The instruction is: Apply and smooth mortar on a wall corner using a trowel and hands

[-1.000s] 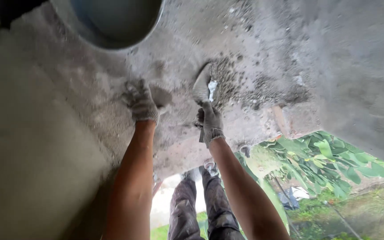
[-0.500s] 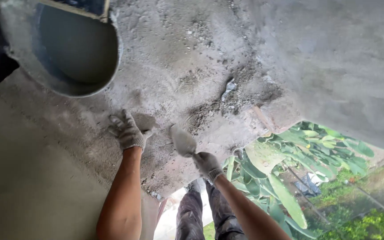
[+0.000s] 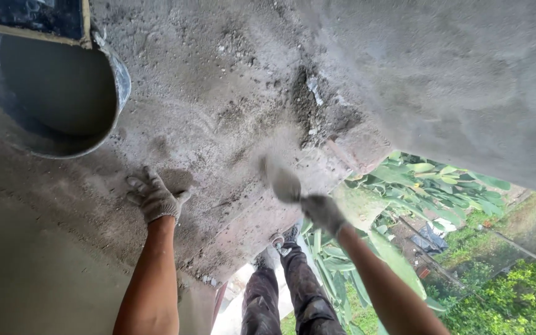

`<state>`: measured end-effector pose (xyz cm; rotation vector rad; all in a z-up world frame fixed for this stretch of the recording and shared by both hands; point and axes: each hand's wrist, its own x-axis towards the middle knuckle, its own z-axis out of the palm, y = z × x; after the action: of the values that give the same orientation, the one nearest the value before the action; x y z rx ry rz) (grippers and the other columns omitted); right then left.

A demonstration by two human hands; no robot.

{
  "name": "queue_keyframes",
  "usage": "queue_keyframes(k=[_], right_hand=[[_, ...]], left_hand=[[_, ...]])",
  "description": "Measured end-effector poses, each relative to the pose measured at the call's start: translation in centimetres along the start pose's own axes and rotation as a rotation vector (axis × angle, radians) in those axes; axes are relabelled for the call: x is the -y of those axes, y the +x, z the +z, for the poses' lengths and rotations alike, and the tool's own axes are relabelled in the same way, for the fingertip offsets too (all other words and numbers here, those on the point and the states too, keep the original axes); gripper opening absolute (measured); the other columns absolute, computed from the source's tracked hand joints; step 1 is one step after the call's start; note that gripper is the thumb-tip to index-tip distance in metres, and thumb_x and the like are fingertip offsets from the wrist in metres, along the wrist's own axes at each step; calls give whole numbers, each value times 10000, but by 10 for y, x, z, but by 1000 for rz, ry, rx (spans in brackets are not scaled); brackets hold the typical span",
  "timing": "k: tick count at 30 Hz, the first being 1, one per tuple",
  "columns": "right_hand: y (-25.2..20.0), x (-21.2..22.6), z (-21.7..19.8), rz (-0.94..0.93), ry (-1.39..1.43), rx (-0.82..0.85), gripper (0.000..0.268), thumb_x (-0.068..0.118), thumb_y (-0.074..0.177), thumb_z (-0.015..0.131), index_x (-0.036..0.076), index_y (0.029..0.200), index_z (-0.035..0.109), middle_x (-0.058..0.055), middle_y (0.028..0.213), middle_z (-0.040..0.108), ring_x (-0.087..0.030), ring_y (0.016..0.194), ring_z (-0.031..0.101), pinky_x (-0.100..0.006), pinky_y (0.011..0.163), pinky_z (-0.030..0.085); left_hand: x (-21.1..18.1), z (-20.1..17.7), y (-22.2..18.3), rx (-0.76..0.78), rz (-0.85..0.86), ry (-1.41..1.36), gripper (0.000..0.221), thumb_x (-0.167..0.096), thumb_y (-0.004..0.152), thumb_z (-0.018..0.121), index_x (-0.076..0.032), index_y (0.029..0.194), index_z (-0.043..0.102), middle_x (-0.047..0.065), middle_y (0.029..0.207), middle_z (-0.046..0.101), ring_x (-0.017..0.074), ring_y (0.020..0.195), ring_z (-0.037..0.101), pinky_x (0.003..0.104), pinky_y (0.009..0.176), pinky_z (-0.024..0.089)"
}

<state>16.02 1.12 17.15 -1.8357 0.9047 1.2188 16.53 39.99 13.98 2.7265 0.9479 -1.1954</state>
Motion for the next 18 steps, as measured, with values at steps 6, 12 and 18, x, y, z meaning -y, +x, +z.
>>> queue_keyframes(k=[6, 12, 18], right_hand=[[15, -42, -11, -11, -15, -27, 301, 301, 980, 587, 45, 973, 746, -115, 670, 665, -194, 565, 627, -330, 481, 577], [70, 8, -32, -138, 207, -142, 346, 402, 932, 658, 77, 832, 723, -97, 616, 620, -159, 544, 618, -279, 488, 544], [-45, 45, -27, -58, 200, 56, 331, 329, 925, 684, 26, 791, 677, -77, 534, 502, -145, 439, 468, -272, 409, 419]], left_hand=[[10, 16, 3, 32, 23, 27, 1065, -264, 919, 654, -121, 1660, -97, 382, 1655, 12, 563, 1531, -7, 666, 1240, 97], [11, 17, 2, -48, 51, 7, 1082, -343, 907, 695, -115, 1665, -44, 381, 1653, 84, 523, 1548, 42, 643, 1250, 107], [5, 10, -1, -87, 11, -39, 963, -289, 978, 619, -180, 1686, -25, 364, 1643, 67, 627, 1458, 121, 644, 1144, 372]])
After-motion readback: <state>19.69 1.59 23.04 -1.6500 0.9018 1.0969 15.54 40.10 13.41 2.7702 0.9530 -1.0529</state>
